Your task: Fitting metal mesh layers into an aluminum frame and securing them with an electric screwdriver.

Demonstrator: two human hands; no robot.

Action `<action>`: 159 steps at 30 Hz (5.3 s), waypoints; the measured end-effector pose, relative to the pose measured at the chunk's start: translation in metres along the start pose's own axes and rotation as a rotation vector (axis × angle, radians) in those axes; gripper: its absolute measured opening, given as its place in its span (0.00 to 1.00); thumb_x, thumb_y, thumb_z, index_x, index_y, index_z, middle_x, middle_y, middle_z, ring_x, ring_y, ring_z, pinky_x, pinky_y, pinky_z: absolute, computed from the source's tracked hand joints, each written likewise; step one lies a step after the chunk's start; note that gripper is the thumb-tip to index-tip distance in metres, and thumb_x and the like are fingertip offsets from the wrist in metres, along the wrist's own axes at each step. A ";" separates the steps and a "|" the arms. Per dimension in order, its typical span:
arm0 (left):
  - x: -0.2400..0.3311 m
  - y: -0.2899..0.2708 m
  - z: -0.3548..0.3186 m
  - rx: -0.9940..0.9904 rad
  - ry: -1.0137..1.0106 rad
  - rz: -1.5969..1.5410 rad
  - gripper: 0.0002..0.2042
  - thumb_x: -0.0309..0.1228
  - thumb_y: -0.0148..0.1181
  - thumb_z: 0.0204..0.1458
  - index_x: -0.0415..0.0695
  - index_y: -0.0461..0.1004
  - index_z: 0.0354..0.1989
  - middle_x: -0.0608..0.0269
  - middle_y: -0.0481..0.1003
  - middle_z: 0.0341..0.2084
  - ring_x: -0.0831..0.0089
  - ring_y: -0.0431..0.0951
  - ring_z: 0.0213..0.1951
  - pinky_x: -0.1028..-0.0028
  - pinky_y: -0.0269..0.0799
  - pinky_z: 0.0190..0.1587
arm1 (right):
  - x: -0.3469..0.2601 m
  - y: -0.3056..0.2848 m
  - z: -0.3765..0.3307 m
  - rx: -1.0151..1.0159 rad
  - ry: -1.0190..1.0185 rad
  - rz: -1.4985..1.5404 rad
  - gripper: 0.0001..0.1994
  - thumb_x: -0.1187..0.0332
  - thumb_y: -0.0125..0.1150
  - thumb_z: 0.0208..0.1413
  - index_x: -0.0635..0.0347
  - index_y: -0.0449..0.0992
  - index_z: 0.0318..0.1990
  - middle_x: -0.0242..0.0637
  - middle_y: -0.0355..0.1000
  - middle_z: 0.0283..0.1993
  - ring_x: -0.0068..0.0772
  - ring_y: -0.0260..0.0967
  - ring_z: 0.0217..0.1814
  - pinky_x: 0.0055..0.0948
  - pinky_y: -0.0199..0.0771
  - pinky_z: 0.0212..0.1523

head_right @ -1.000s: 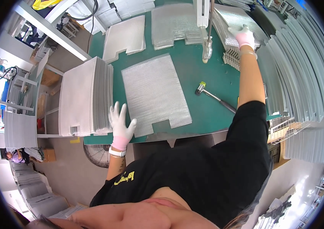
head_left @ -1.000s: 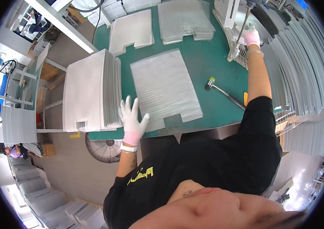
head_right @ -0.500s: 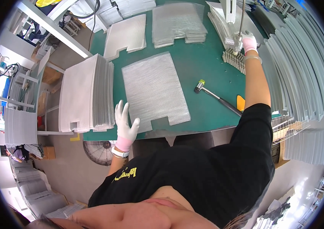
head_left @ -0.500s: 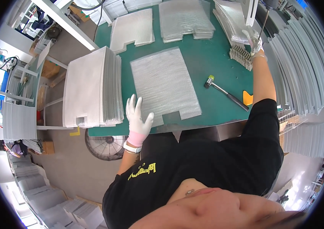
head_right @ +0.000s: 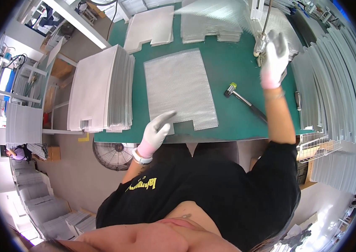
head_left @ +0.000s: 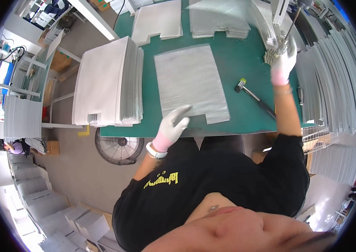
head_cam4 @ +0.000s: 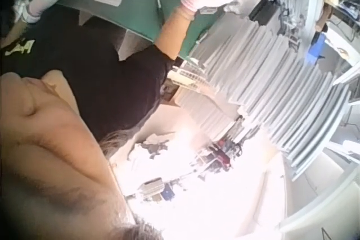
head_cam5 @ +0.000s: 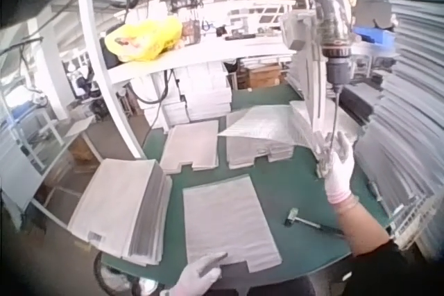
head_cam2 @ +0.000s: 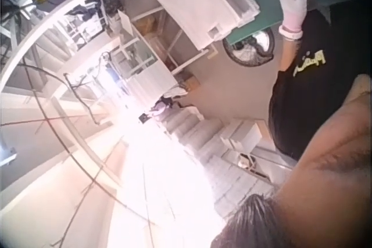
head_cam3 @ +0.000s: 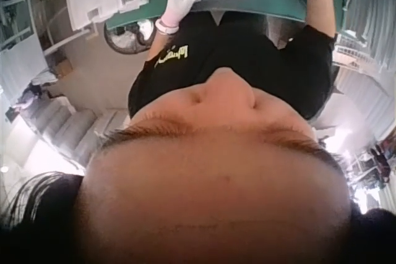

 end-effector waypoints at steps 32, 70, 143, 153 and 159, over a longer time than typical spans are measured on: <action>0.013 0.005 -0.037 0.256 -0.112 -0.599 0.21 0.22 0.57 0.57 0.31 0.66 0.59 0.56 0.77 0.46 0.71 0.77 0.48 0.69 0.72 0.54 | -0.075 0.012 -0.133 -0.822 0.495 -0.523 0.38 0.74 0.67 0.48 0.64 0.59 0.69 0.36 0.72 0.43 0.23 0.68 0.43 0.25 0.68 0.51; -0.037 -0.022 0.022 0.252 -0.221 0.912 0.44 0.52 0.68 0.44 0.39 0.60 0.67 0.46 0.71 0.47 0.53 0.74 0.49 0.61 0.72 0.51 | -0.014 0.006 -0.198 -1.077 0.158 -1.048 0.23 0.59 0.58 0.58 0.52 0.71 0.61 0.45 0.77 0.39 0.47 0.75 0.40 0.39 0.74 0.42; -0.096 0.099 -0.097 0.504 -0.414 -0.744 0.11 0.33 0.60 0.60 0.35 0.80 0.35 0.65 0.80 0.28 0.80 0.77 0.30 0.76 0.74 0.35 | -0.038 -0.015 -0.376 -0.431 1.273 -0.002 0.15 0.64 0.55 0.66 0.66 0.69 0.52 0.37 0.76 0.41 0.24 0.75 0.38 0.25 0.79 0.39; -0.099 0.103 -0.101 0.480 -0.482 -0.895 0.13 0.35 0.63 0.59 0.35 0.79 0.40 0.62 0.80 0.32 0.77 0.79 0.32 0.75 0.75 0.36 | -0.035 -0.013 -0.377 -0.405 1.392 0.281 0.14 0.65 0.55 0.65 0.68 0.72 0.51 0.38 0.77 0.43 0.24 0.75 0.39 0.25 0.79 0.40; -0.102 0.106 -0.094 0.207 -0.465 -0.872 0.14 0.37 0.63 0.58 0.38 0.76 0.43 0.65 0.78 0.31 0.77 0.76 0.29 0.77 0.70 0.33 | -0.035 -0.007 -0.379 -0.521 1.155 -0.037 0.16 0.66 0.54 0.66 0.67 0.70 0.55 0.35 0.76 0.44 0.22 0.74 0.41 0.24 0.76 0.44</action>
Point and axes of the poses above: each hand's wrist, its own z-axis towards the middle knuckle, its own y-axis out of the palm, x = y × z, the point moved 2 cm from there along z, towards the middle knuckle
